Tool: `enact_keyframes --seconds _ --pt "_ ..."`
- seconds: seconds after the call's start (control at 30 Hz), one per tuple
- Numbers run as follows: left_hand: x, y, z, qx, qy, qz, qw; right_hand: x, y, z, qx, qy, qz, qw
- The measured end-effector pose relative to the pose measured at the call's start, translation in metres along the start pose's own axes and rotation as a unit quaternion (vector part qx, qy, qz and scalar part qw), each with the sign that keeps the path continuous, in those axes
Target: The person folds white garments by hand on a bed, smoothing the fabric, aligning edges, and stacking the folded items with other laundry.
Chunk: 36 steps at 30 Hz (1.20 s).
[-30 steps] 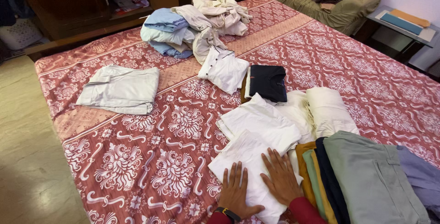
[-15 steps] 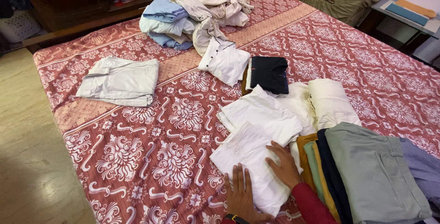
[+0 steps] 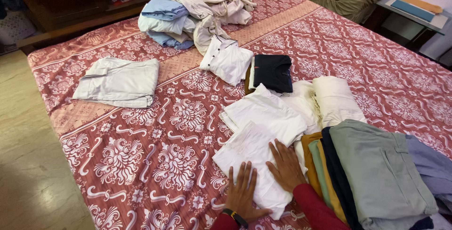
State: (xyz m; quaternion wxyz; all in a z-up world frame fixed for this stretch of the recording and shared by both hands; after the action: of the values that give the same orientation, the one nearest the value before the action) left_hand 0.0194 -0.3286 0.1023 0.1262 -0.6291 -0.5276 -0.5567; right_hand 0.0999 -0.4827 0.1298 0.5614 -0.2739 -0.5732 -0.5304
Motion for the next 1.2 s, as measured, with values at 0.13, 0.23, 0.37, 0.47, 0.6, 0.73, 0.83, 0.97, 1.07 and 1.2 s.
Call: enact_keyframes --seconds 0.13,0.23,0.37,0.47,0.6,0.73,0.83,0.97,1.07,1.2 --pt "0.036 0.017 0.03 -0.046 0.049 -0.08 0.994 0.017 0.008 0.007 -0.027 0.04 -0.003 0.999" --pt "0.029 0.029 0.082 0.13 0.041 0.14 0.981 0.032 0.021 0.025 -0.026 0.061 -0.046 0.997" --pt "0.067 0.046 0.123 0.177 0.14 0.079 0.971 0.039 0.043 0.048 0.004 0.086 -0.09 0.992" --pt "0.077 0.041 0.152 0.21 0.136 0.086 0.964 0.027 0.056 0.057 0.032 0.099 -0.075 0.992" --pt "0.071 0.022 0.201 0.306 0.06 0.16 0.937 -0.002 0.075 0.05 -0.017 0.086 -0.001 0.996" --pt "0.093 0.008 0.249 0.32 0.009 0.081 0.944 -0.013 0.113 0.064 0.019 0.092 -0.015 0.995" --pt "0.118 0.01 0.289 0.285 0.105 0.033 0.952 -0.021 0.145 0.093 0.023 0.129 -0.013 0.991" --pt "0.139 -0.009 0.363 0.363 0.018 -0.021 0.931 -0.05 0.192 0.146 0.006 0.195 0.044 0.98" --pt "0.152 -0.027 0.417 0.382 -0.05 -0.022 0.923 -0.082 0.229 0.184 0.021 0.241 0.067 0.968" --pt "0.146 -0.045 0.461 0.438 -0.227 -0.026 0.87 -0.146 0.284 0.226 0.004 0.326 0.085 0.942"
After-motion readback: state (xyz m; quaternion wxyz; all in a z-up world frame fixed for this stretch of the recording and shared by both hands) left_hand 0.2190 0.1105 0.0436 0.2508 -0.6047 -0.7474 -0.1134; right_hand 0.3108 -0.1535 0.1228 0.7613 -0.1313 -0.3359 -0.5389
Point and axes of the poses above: each hand's wrist, its own y-axis towards the middle knuckle, its own x-axis out of the back of the hand, z = x × y, the point moved 8 cm from there along y, towards the middle knuckle, and after that the axes turned 4 degrees about -z, right-handed, at the moved point
